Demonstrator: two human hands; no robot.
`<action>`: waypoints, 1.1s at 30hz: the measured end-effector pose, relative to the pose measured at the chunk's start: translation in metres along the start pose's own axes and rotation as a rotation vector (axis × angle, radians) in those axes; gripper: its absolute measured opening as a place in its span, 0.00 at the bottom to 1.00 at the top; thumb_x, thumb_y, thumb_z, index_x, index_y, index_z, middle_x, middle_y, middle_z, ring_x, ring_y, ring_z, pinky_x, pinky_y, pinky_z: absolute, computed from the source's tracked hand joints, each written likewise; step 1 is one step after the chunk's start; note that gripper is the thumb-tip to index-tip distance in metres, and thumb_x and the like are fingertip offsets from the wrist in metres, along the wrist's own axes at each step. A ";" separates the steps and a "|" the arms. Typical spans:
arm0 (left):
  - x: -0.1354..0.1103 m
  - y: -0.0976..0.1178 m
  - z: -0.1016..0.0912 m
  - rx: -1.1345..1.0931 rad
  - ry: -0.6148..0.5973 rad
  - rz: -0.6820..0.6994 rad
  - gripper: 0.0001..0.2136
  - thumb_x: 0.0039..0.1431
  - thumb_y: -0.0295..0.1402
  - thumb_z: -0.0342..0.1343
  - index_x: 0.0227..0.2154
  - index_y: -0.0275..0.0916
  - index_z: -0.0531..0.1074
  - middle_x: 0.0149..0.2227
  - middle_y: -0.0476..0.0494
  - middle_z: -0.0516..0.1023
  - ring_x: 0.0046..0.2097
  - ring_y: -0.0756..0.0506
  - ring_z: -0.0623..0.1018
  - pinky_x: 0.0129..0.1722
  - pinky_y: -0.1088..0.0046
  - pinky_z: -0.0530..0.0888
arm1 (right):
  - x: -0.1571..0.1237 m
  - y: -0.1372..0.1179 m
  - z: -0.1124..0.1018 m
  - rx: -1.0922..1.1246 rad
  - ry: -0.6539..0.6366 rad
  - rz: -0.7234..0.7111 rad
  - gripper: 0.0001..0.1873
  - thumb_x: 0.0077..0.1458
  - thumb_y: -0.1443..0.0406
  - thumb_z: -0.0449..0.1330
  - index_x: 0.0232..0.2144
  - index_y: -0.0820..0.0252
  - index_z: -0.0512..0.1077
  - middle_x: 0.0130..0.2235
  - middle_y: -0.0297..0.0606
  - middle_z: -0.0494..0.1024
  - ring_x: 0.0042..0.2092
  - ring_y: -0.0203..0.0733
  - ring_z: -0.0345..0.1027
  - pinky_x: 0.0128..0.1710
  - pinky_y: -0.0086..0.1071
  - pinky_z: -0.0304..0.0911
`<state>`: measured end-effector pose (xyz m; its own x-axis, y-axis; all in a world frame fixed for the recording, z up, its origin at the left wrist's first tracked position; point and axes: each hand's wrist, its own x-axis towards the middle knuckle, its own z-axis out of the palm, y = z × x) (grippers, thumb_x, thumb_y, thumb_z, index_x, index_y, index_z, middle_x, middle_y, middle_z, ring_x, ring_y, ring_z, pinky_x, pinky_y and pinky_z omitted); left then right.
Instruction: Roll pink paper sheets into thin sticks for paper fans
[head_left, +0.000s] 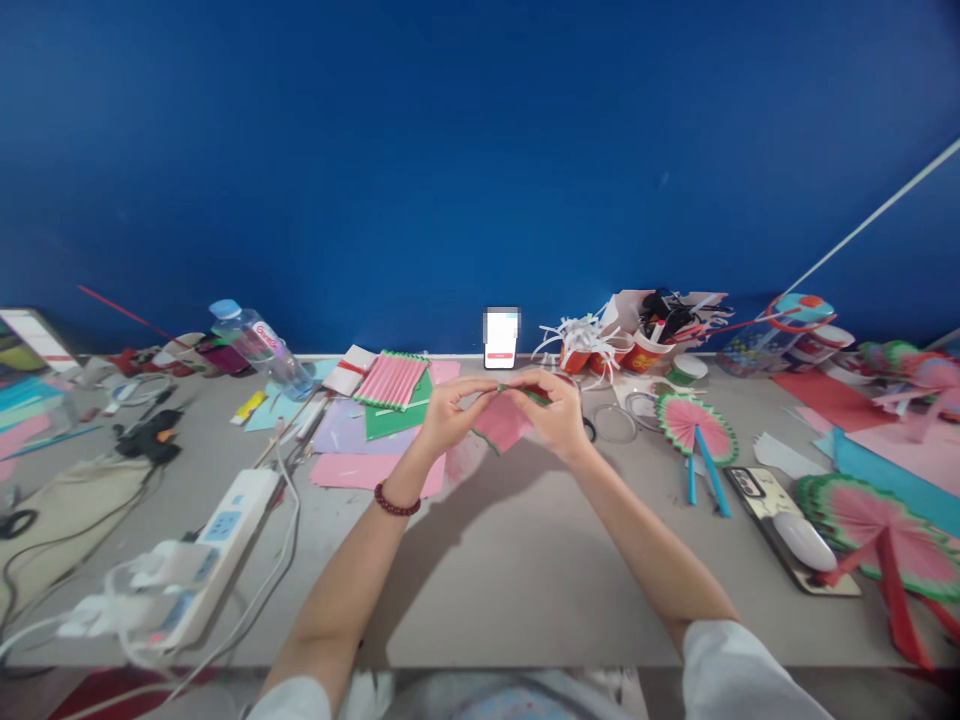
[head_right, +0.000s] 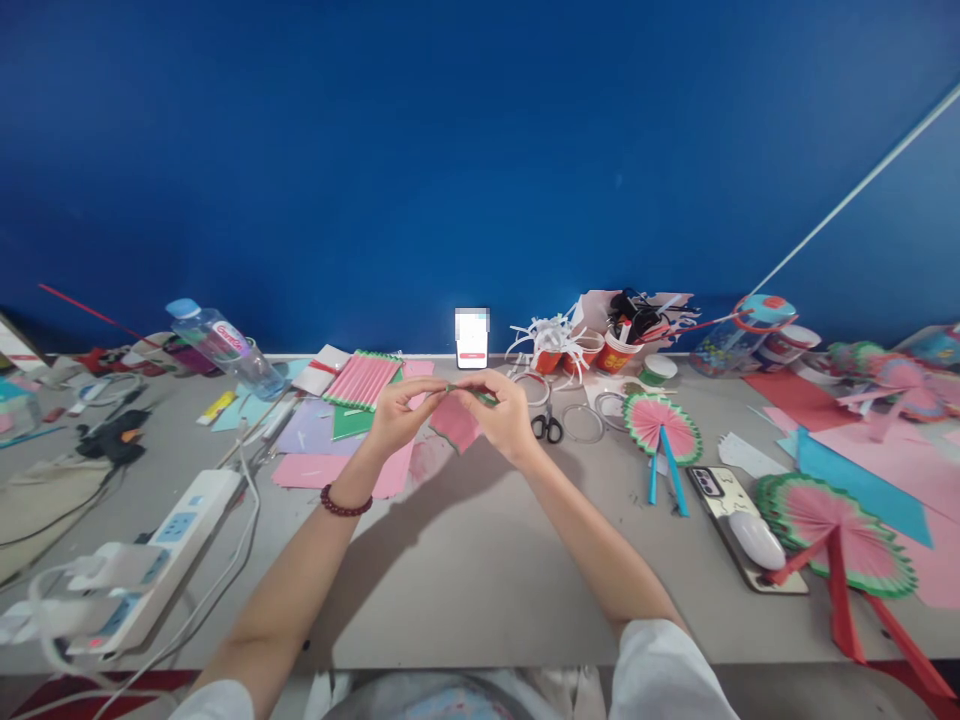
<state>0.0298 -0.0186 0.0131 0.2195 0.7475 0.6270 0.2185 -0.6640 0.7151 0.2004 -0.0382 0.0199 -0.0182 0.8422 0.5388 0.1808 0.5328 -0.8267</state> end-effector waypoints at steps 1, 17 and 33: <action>0.000 0.001 0.000 0.018 0.007 0.009 0.07 0.56 0.34 0.57 0.33 0.40 0.78 0.35 0.42 0.81 0.38 0.45 0.80 0.40 0.66 0.77 | 0.000 0.001 -0.001 -0.005 -0.015 0.001 0.06 0.50 0.63 0.62 0.33 0.57 0.75 0.34 0.37 0.78 0.35 0.39 0.72 0.37 0.34 0.68; 0.003 0.000 0.000 -0.249 -0.234 -0.251 0.11 0.54 0.40 0.58 0.34 0.38 0.78 0.37 0.40 0.79 0.38 0.45 0.77 0.38 0.70 0.74 | 0.011 0.009 -0.015 0.027 -0.035 0.038 0.07 0.49 0.60 0.63 0.29 0.57 0.75 0.32 0.36 0.76 0.35 0.39 0.70 0.36 0.33 0.66; 0.002 0.012 0.005 0.003 -0.129 -0.127 0.09 0.58 0.35 0.55 0.28 0.38 0.77 0.28 0.44 0.78 0.30 0.48 0.75 0.30 0.74 0.70 | 0.010 0.008 -0.016 -0.057 -0.099 0.054 0.12 0.51 0.59 0.61 0.38 0.58 0.73 0.36 0.37 0.76 0.36 0.37 0.69 0.38 0.33 0.66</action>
<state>0.0381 -0.0250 0.0214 0.3103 0.8165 0.4868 0.2548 -0.5648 0.7849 0.2171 -0.0265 0.0217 -0.1036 0.8752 0.4726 0.2402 0.4831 -0.8420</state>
